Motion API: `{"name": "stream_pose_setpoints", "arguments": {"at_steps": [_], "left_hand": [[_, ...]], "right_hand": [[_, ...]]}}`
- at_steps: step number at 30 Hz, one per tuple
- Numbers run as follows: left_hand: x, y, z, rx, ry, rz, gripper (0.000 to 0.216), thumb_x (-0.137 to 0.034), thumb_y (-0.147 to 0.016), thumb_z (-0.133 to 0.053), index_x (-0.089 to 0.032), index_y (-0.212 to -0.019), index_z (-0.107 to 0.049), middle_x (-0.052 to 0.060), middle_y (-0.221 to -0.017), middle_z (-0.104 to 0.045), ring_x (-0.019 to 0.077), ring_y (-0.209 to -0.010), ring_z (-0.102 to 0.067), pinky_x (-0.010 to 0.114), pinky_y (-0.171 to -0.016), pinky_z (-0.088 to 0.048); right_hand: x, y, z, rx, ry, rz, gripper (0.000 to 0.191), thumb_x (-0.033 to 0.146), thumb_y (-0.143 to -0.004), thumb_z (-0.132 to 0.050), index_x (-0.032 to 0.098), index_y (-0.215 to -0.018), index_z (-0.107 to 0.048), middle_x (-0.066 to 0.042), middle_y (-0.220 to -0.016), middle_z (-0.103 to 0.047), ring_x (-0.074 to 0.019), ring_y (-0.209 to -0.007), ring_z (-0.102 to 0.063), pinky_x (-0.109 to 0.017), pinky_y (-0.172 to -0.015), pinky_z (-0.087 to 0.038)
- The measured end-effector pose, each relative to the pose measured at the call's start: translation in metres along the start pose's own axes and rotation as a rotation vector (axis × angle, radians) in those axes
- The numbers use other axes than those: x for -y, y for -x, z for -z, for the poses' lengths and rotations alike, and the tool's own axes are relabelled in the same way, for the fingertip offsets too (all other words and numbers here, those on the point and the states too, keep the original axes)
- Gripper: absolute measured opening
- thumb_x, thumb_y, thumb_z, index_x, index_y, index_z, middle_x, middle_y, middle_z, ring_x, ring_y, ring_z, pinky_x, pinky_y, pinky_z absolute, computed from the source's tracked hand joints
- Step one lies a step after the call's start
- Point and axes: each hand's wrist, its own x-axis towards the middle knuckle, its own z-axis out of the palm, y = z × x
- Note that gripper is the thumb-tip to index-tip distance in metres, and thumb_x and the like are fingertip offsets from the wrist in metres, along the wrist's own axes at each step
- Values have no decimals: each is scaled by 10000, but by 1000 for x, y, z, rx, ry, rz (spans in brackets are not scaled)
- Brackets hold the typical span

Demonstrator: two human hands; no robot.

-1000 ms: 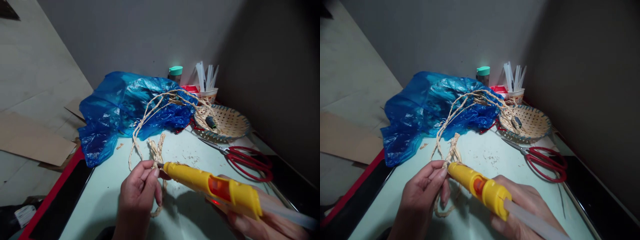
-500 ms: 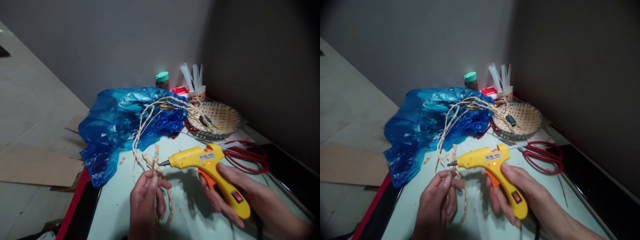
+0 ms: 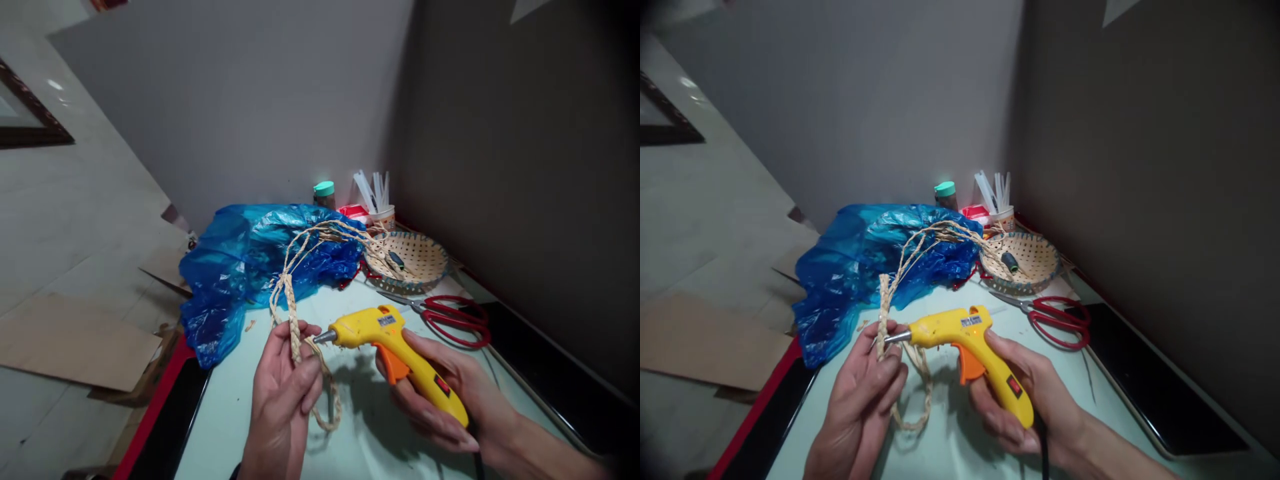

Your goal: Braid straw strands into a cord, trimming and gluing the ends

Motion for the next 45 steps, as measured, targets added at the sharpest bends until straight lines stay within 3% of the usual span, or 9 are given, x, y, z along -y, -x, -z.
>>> {"name": "stream_pose_setpoints", "arguments": {"at_steps": [6,13,20,27,33,39,42,45], "left_hand": [[-6,22,-18,-59,50,-89,403,-142,-644,-847,-192,-995,-655,28,-950,-609,15,-526,-399,85,-388,-312],[-3,36,-16,-144,-55,-155,384,-172,-684,-838,-228,-1017,-655,13,-956,-609,76,-698,-532,106,-477,-407],[1,35,-10,-127,-113,-205,353,-203,-700,-828,-213,-1013,-666,24,-928,-612,80,-685,-520,107,-468,-412],[2,35,-11,-103,-96,-200,331,-175,-718,-813,-216,-1012,-667,24,-942,-605,74,-688,-511,98,-465,-409],[3,34,-13,-98,-68,-198,319,-182,-729,-809,-215,-1015,-671,33,-973,-612,76,-717,-537,99,-495,-436],[4,28,-15,-77,-48,-204,287,-136,-727,-795,-206,-976,-670,14,-907,-603,52,-623,-484,95,-445,-393],[3,25,-13,-109,-54,-175,295,-144,-728,-795,-197,-981,-651,9,-898,-590,49,-624,-472,95,-462,-391],[1,23,-8,-140,-81,-133,309,-164,-724,-802,-197,-986,-640,0,-886,-571,51,-635,-468,95,-472,-384]], "right_hand": [[-7,6,-7,62,55,-4,735,659,-901,-356,111,-461,-571,40,-298,-311,-38,-206,-217,-173,-235,-98],[-11,13,-13,8,101,-17,759,642,-927,-305,103,-466,-573,36,-304,-310,-34,-219,-235,-167,-250,-98],[-15,21,-21,-41,65,-27,696,679,-835,-455,124,-419,-519,41,-297,-303,-22,-216,-245,-155,-239,-79],[-21,28,-26,-122,36,-28,727,657,-890,-364,119,-429,-527,38,-304,-294,-23,-225,-246,-151,-260,-81],[-22,31,-27,-174,0,-13,691,650,-859,-430,97,-477,-592,29,-316,-346,-19,-227,-261,-143,-262,-90],[-24,31,-25,-162,15,-16,724,686,-851,-427,120,-409,-515,33,-307,-302,-20,-228,-270,-141,-255,-87],[-19,32,-25,-158,-17,58,653,641,-864,-476,111,-497,-578,34,-324,-342,-18,-239,-254,-124,-255,-144],[-10,34,-22,-333,-34,216,486,536,-888,-551,122,-659,-664,6,-431,-487,-39,-299,-364,-113,-279,-279]]}}
